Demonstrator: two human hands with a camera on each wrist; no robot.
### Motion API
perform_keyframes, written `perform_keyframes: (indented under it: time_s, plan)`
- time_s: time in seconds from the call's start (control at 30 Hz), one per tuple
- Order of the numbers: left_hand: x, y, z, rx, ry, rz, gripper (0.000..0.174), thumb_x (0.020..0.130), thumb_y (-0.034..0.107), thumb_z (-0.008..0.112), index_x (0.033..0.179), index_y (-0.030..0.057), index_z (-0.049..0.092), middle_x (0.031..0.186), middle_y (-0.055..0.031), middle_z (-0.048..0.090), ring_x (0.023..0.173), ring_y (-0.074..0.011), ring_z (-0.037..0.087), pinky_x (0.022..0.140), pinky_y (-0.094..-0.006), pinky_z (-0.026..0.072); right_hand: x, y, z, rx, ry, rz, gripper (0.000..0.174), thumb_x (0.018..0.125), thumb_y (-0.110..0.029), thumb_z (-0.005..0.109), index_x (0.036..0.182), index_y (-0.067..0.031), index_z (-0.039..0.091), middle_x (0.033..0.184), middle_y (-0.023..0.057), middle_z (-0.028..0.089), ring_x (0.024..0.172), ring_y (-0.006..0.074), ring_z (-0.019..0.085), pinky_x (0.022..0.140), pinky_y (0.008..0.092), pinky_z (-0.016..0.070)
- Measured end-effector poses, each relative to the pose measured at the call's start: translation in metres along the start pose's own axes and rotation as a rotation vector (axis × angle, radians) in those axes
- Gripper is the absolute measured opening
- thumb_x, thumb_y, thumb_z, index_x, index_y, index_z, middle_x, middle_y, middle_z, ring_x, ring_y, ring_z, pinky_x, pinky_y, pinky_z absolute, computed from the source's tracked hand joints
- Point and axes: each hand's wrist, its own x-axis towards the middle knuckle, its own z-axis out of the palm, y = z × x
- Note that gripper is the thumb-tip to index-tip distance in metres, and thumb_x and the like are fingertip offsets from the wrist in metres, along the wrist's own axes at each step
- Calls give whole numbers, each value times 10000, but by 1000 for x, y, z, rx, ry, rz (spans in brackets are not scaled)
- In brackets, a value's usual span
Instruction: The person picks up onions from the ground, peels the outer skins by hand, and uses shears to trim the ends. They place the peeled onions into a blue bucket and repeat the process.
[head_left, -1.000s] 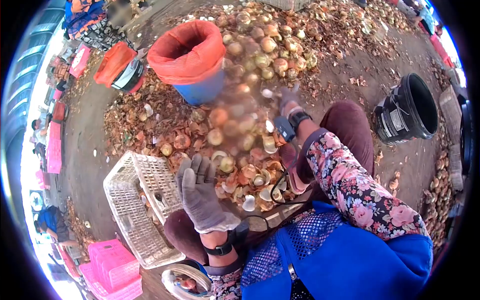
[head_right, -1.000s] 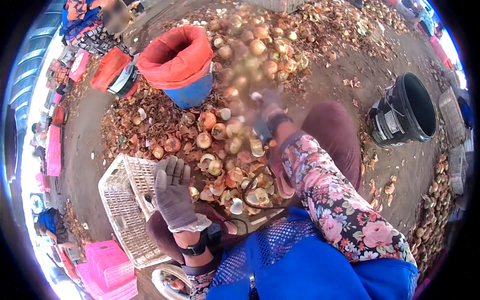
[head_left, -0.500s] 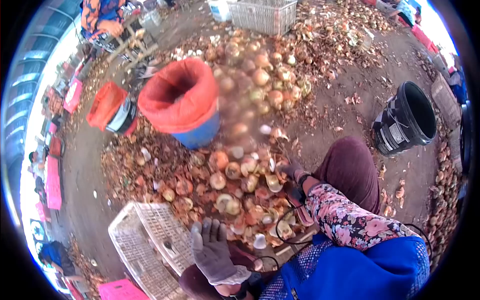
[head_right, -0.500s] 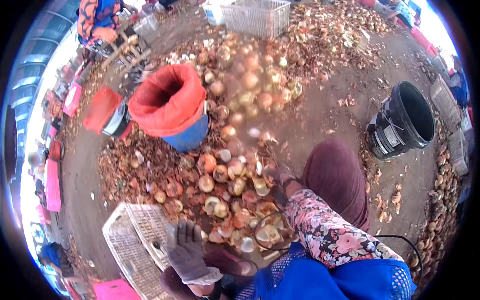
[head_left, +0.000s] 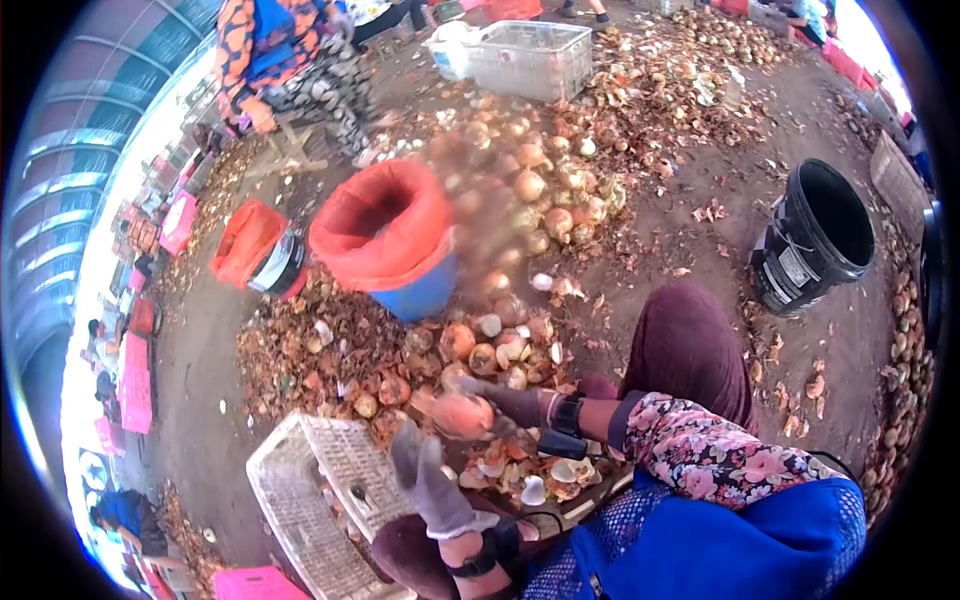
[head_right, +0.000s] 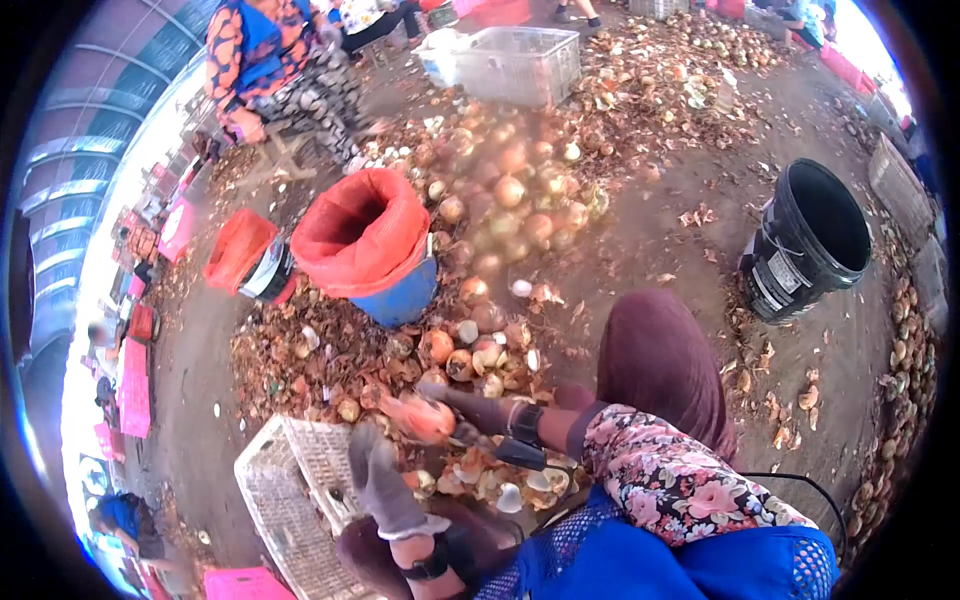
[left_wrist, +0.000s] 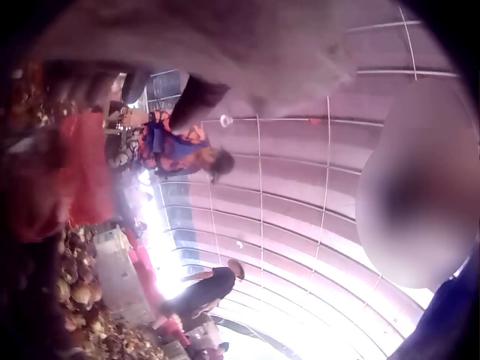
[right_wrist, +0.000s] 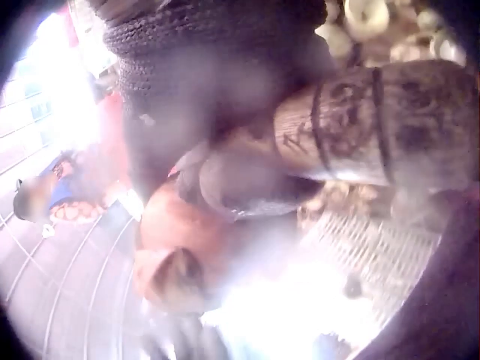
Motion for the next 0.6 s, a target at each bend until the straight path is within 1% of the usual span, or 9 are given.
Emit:
perform_keyframes:
  time_s: [0.07,0.1,0.13,0.17,0.23,0.33,0.37,0.47,0.6]
  plan:
    - [1,3,4,295,-107,234,601,815,135,720,1339,-44,487,1306,-84,517,1200,-229,496,1081,-364,371,-14,-42,52,74,-25,-41,518,969,-558,489,1262,-134,540,994,-28,558,803,63,503,625,214,432]
    - [3,-12,2,238,-103,197,686,771,76,753,1373,-47,447,1326,-121,504,1222,-239,491,1086,-370,369,-24,-64,75,87,-6,-31,523,989,-538,462,1325,-138,499,1114,-20,549,922,68,513,700,214,455]
    - [7,-16,7,430,-62,340,771,737,88,800,1396,-35,418,1344,-145,492,1245,-241,485,1075,-369,386,-29,-80,91,80,16,-23,534,1009,-518,436,1387,-142,459,1234,-11,541,1040,73,524,775,215,478]
    - [1,-5,19,334,-39,350,869,703,111,840,1423,-21,372,1346,-143,489,1257,-242,482,1074,-364,394,-36,-94,103,46,38,-19,549,1029,-498,410,1450,-145,418,1354,-3,532,1159,79,534,850,215,502]
    - [-2,-7,15,176,-83,356,972,647,135,886,1438,-6,338,1359,-132,473,1251,-248,487,1082,-377,401,-39,-95,106,-118,56,-39,536,1031,-472,418,1460,-151,396,1301,28,566,1061,84,575,750,207,516]
    - [-9,9,11,-16,-198,303,946,665,177,870,1436,15,347,1340,-120,488,1229,-245,511,1058,-379,438,-57,-107,117,-491,32,-376,516,998,-480,472,1365,-120,512,909,29,674,542,74,567,435,211,438]
    - [-12,13,7,-106,-240,217,920,683,183,853,1435,18,349,1332,-120,495,1221,-248,519,1050,-376,447,-72,-118,119,-661,36,-477,503,988,-481,488,1321,-110,557,826,15,670,489,70,539,411,215,424]
    - [-12,11,-4,-452,-382,11,780,751,178,762,1413,23,380,1306,-114,525,1191,-256,554,1021,-382,477,-98,-156,132,-747,191,-30,390,955,-369,571,1174,-61,669,699,38,667,574,124,624,537,279,516]
    - [-13,2,-11,-468,-388,-46,823,740,305,787,1410,33,394,1314,-96,528,1195,-243,557,1018,-397,481,-105,-141,118,-1168,230,-574,369,924,-282,602,1203,-45,647,710,125,671,616,218,664,584,336,529]
